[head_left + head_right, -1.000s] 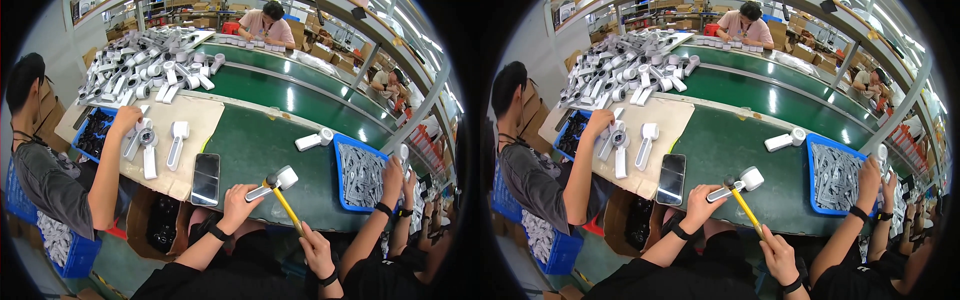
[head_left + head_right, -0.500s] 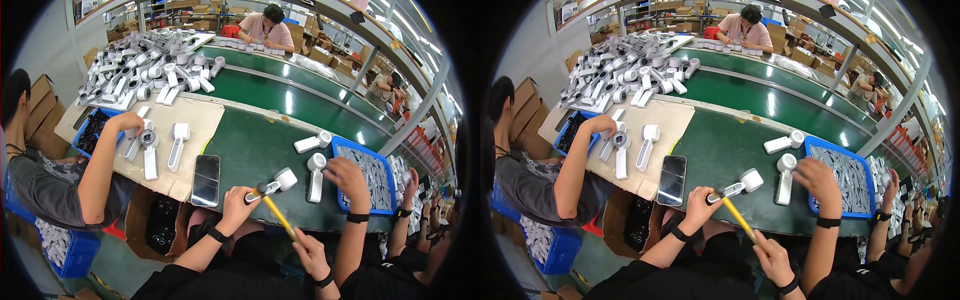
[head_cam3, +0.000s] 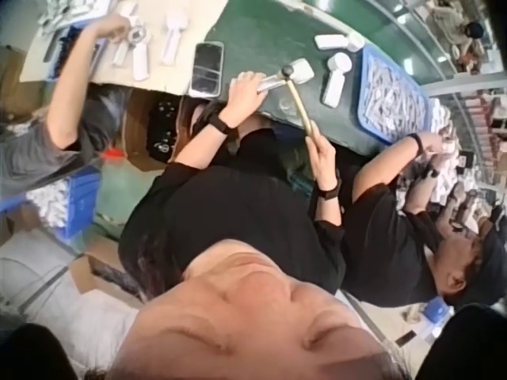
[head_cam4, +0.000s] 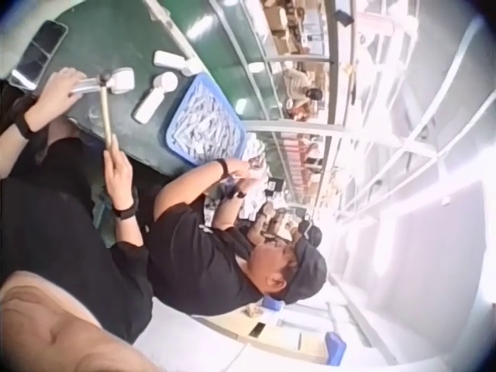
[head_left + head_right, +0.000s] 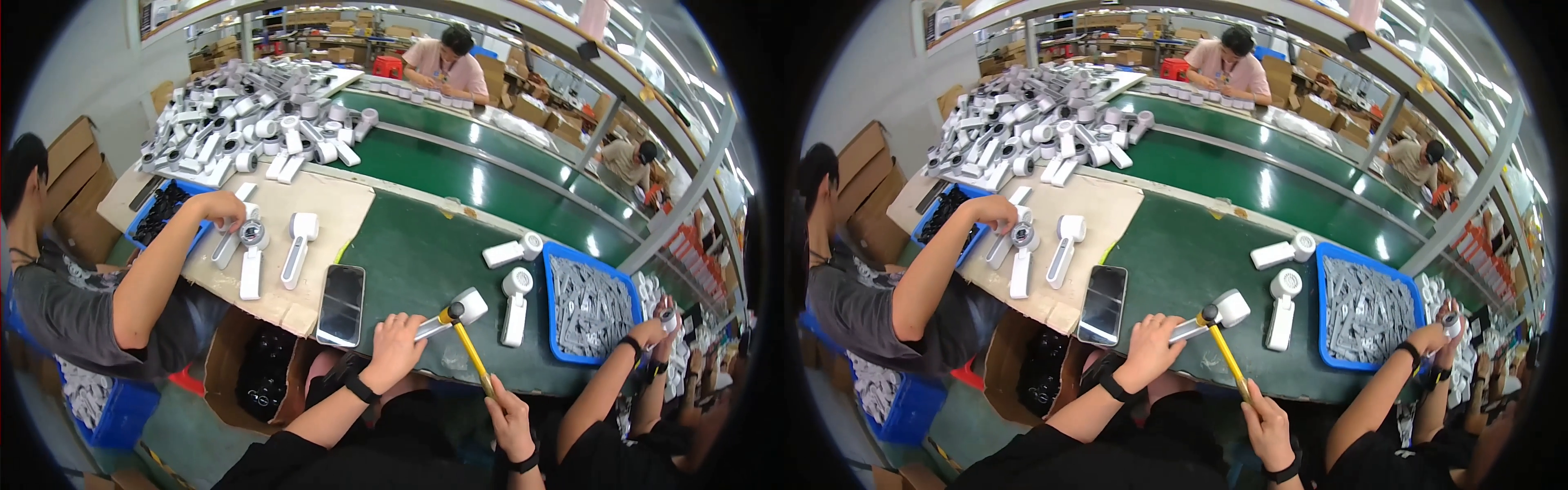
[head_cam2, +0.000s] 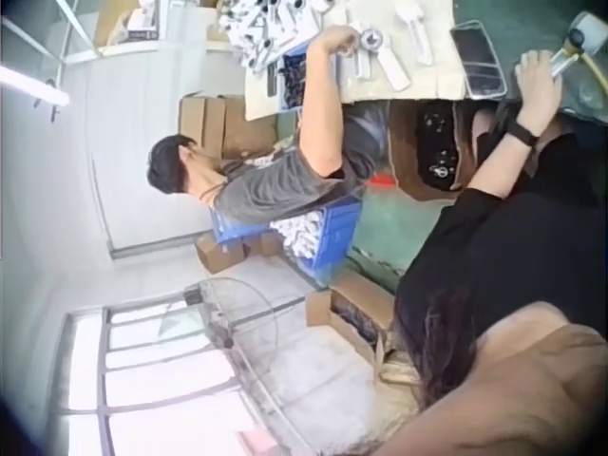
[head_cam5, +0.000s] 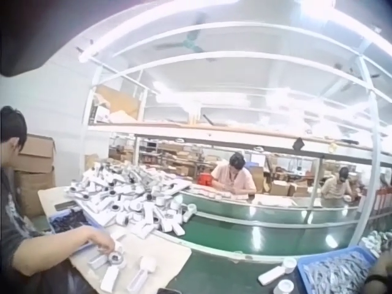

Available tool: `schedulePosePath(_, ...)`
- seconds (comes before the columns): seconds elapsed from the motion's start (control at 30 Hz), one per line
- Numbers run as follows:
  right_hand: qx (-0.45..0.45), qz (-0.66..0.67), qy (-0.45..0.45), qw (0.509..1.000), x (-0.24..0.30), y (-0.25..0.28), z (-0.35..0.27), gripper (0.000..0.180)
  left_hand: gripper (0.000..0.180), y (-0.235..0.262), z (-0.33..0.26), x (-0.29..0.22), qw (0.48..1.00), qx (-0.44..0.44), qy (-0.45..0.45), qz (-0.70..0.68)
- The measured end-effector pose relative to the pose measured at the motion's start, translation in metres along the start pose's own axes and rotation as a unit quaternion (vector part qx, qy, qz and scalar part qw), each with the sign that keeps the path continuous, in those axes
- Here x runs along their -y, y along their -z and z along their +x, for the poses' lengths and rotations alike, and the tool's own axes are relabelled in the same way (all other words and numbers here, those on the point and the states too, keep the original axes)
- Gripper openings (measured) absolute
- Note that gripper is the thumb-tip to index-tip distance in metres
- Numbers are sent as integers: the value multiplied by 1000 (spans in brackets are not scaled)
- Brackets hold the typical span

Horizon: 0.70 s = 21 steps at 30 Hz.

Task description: Assembling plastic and metal components using a mallet on a factory production line.

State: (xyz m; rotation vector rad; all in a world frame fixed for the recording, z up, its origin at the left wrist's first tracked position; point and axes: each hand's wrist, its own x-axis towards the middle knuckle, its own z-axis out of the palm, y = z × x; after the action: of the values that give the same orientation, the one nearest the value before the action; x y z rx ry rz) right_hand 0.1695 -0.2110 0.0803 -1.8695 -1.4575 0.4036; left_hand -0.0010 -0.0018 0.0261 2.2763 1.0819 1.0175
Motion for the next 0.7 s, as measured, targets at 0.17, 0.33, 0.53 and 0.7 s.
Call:
schedulePosePath(0.17,2,226,-138,964,-1,-1,-6,50,31,9,11,-2,997,43,-55,-33)
schedulePosePath(0.33,-147,195,-78,966,-2,-6,-10,45,28,59,20,16,999,-44,-16,-29)
schedulePosePath(0.53,-222,131,-110,960,-39,18,-16,51,25,109,44,93,961,-111,123,220)
schedulePosePath(0.7,-225,34,-141,963,-60,17,-16,51,28,127,41,148,924,-137,141,328)
